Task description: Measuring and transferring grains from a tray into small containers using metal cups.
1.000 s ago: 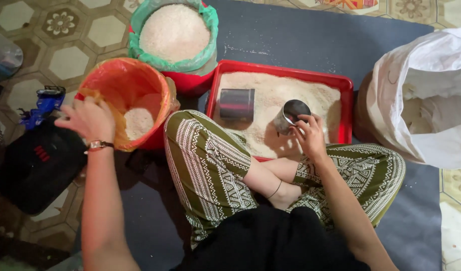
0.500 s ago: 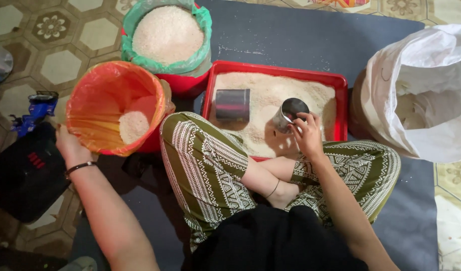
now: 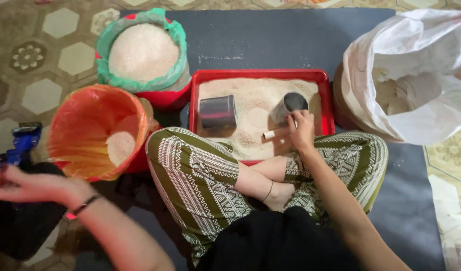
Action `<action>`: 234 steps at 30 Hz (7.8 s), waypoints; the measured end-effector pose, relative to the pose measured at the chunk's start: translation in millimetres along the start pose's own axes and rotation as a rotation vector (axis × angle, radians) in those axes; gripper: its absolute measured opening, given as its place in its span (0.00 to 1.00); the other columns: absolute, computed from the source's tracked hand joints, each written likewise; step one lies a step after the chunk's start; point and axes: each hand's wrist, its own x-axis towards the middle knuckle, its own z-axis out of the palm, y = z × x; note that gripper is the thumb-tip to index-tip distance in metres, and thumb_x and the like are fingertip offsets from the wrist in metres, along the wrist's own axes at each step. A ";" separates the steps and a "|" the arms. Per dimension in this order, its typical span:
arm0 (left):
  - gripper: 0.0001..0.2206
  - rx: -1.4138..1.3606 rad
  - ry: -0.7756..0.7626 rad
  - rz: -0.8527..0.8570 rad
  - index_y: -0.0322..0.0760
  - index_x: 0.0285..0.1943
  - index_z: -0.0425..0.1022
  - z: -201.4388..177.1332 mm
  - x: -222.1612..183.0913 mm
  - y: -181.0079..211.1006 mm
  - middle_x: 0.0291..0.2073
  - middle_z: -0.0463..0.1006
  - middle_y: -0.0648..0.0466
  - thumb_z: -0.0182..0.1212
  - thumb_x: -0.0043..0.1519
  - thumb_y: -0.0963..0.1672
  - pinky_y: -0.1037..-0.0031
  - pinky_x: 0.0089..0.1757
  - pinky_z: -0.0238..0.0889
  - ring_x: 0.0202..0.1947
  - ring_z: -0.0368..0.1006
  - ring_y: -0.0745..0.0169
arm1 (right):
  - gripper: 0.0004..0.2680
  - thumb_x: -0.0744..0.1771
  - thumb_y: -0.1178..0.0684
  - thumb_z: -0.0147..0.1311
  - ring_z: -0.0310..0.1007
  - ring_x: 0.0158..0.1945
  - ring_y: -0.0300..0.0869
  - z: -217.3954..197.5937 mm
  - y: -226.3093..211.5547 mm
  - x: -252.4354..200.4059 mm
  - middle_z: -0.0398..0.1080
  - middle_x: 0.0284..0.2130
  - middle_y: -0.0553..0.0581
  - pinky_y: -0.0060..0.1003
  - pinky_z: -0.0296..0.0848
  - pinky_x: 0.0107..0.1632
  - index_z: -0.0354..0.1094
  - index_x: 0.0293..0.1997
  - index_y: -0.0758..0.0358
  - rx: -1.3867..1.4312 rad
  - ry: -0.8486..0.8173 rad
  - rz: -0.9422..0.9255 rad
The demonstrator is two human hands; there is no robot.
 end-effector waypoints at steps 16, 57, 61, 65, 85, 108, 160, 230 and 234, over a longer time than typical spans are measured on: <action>0.62 0.790 -1.459 -0.682 0.59 0.80 0.42 222.1 -324.7 80.1 0.68 0.53 0.27 0.76 0.37 0.65 0.34 0.59 0.53 0.64 0.59 0.15 | 0.05 0.71 0.49 0.50 0.73 0.43 0.64 41.3 43.7 14.2 0.70 0.33 0.64 0.57 0.72 0.49 0.68 0.44 0.56 0.055 0.050 0.301; 0.54 0.017 -0.498 -1.464 0.50 0.81 0.39 239.2 -322.3 70.6 0.75 0.40 0.30 0.79 0.51 0.52 0.29 0.63 0.44 0.75 0.44 0.30 | 0.08 0.65 0.55 0.55 0.67 0.43 0.51 99.0 -6.8 -17.7 0.63 0.38 0.54 0.41 0.70 0.47 0.71 0.46 0.47 -0.246 -0.325 -0.737; 0.53 0.018 -0.491 -1.416 0.44 0.81 0.42 241.7 -311.3 96.7 0.74 0.43 0.28 0.79 0.50 0.51 0.39 0.65 0.45 0.75 0.43 0.29 | 0.09 0.63 0.50 0.58 0.67 0.42 0.52 78.7 2.1 15.8 0.63 0.37 0.54 0.42 0.70 0.47 0.70 0.46 0.47 -0.277 -0.299 -0.598; 0.53 0.070 -0.609 -1.314 0.49 0.80 0.46 242.5 -315.6 106.1 0.73 0.47 0.29 0.82 0.48 0.53 0.48 0.69 0.40 0.76 0.40 0.35 | 0.10 0.61 0.52 0.60 0.68 0.40 0.50 76.8 3.9 23.9 0.63 0.37 0.53 0.40 0.71 0.43 0.68 0.43 0.46 -0.403 -0.249 -0.510; 0.52 -0.048 -1.106 -0.126 0.53 0.74 0.59 235.3 -321.2 157.7 0.69 0.54 0.40 0.82 0.34 0.48 0.40 0.62 0.47 0.66 0.56 0.32 | 0.15 0.56 0.40 0.66 0.68 0.54 0.54 70.2 48.1 -19.6 0.68 0.50 0.56 0.50 0.70 0.50 0.71 0.42 0.44 -0.479 -0.376 -0.202; 0.48 -0.087 -0.965 0.198 0.51 0.68 0.66 239.1 -333.9 157.2 0.67 0.58 0.36 0.83 0.32 0.49 0.42 0.62 0.47 0.67 0.56 0.34 | 0.12 0.63 0.55 0.55 0.65 0.52 0.53 62.9 44.5 -25.5 0.67 0.43 0.56 0.48 0.64 0.49 0.61 0.49 0.53 -0.671 -0.387 -0.111; 0.17 0.214 -1.058 -0.155 0.44 0.53 0.72 237.6 -350.1 114.9 0.49 0.76 0.50 0.65 0.63 0.53 0.57 0.49 0.71 0.51 0.76 0.46 | 0.13 0.64 0.43 0.61 0.66 0.47 0.48 13.9 -26.8 16.2 0.67 0.39 0.51 0.44 0.62 0.52 0.68 0.53 0.37 -0.539 -0.057 -0.495; 0.41 -0.916 0.405 -1.152 0.45 0.74 0.57 181.2 -103.9 153.1 0.71 0.58 0.44 0.67 0.49 0.53 0.44 0.63 0.60 0.68 0.60 0.42 | 0.12 0.64 0.41 0.59 0.68 0.52 0.43 64.5 22.5 -24.8 0.66 0.41 0.45 0.49 0.63 0.59 0.62 0.49 0.37 -0.557 -0.350 -0.261; 0.21 -0.770 -0.033 -1.279 0.43 0.55 0.76 213.6 -191.6 129.9 0.49 0.76 0.48 0.76 0.53 0.47 0.49 0.52 0.74 0.52 0.76 0.48 | 0.13 0.66 0.41 0.57 0.67 0.53 0.47 62.7 19.1 -22.3 0.67 0.45 0.49 0.51 0.64 0.59 0.64 0.55 0.38 -0.339 -0.423 -0.074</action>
